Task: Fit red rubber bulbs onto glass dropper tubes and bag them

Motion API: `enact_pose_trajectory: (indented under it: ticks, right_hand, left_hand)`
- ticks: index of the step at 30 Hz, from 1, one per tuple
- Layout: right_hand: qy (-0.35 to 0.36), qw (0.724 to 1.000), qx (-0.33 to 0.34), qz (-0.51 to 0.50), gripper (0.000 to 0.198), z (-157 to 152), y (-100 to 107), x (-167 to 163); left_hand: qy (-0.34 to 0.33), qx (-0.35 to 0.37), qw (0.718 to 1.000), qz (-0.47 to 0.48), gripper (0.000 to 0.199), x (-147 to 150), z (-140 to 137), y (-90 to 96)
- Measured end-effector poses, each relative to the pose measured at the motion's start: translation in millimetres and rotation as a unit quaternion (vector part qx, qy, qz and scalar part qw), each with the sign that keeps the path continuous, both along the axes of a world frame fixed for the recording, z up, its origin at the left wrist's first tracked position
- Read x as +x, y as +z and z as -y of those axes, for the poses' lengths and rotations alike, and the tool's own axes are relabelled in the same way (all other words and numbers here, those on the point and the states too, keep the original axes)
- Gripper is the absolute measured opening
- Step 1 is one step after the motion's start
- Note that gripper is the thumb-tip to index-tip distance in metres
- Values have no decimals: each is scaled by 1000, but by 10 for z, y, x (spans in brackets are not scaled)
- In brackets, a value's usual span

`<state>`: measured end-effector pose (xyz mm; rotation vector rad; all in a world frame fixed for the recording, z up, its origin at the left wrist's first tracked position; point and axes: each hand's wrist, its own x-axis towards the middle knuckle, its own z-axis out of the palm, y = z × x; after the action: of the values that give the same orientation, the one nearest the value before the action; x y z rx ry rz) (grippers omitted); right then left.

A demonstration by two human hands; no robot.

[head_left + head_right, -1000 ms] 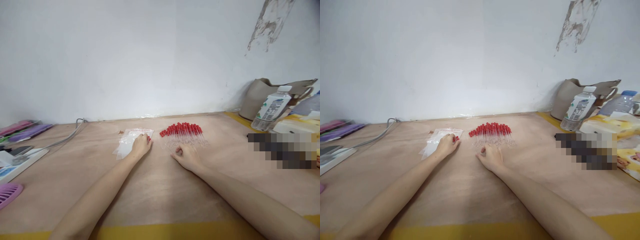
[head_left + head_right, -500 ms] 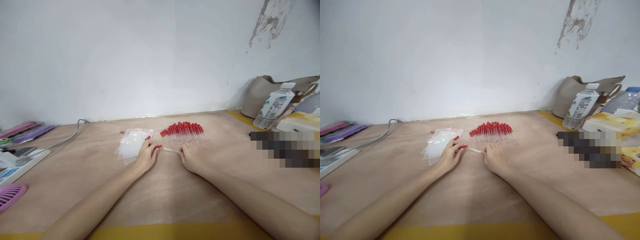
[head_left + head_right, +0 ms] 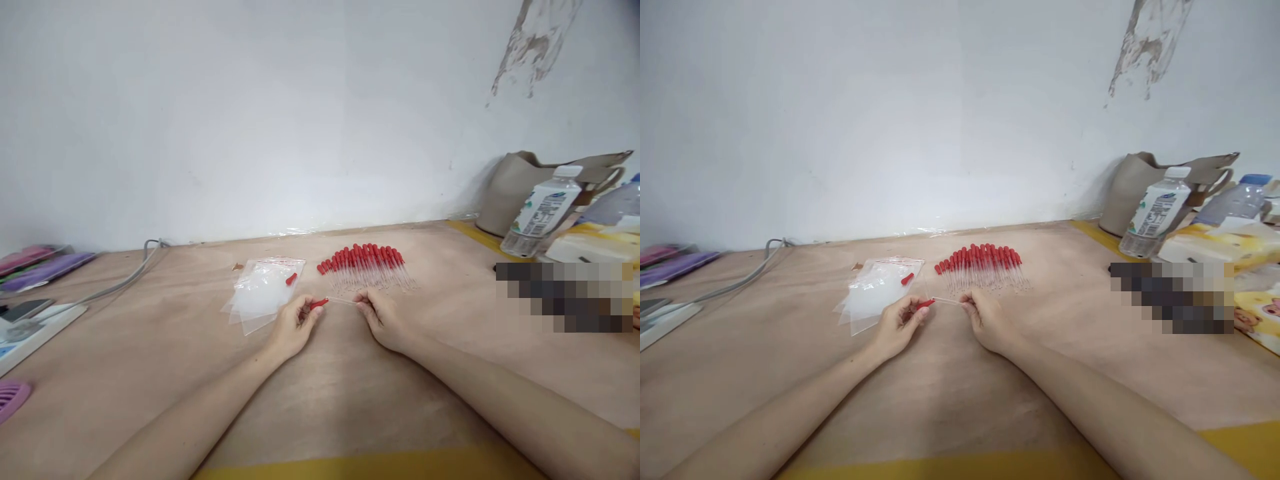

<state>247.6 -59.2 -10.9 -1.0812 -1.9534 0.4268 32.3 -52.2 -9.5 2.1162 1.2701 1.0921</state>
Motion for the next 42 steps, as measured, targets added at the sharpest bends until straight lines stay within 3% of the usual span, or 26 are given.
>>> enact_pose_trajectory:
  ticks: [10,22,29,35,42]
  right_hand:
    - [-16,1000,-2,-8,15,-5,-12,-8]
    - [59,998,-11,7,22,47,50,-20]
    - [31,999,-29,19,17,33,47,-19]
    - [76,995,-61,-2,15,-2,41,-1]
    - [93,992,-85,10,19,-64,-29,40]
  left_hand:
    - [-8,-37,998,54,22,13,-6,2]
    - [-46,-57,996,55,27,-1,-26,-5]
    - [-36,-35,998,35,28,-13,-32,-23]
    - [-70,2,998,1,23,-27,1,27]
    - [-125,-38,991,-13,24,-41,83,95]
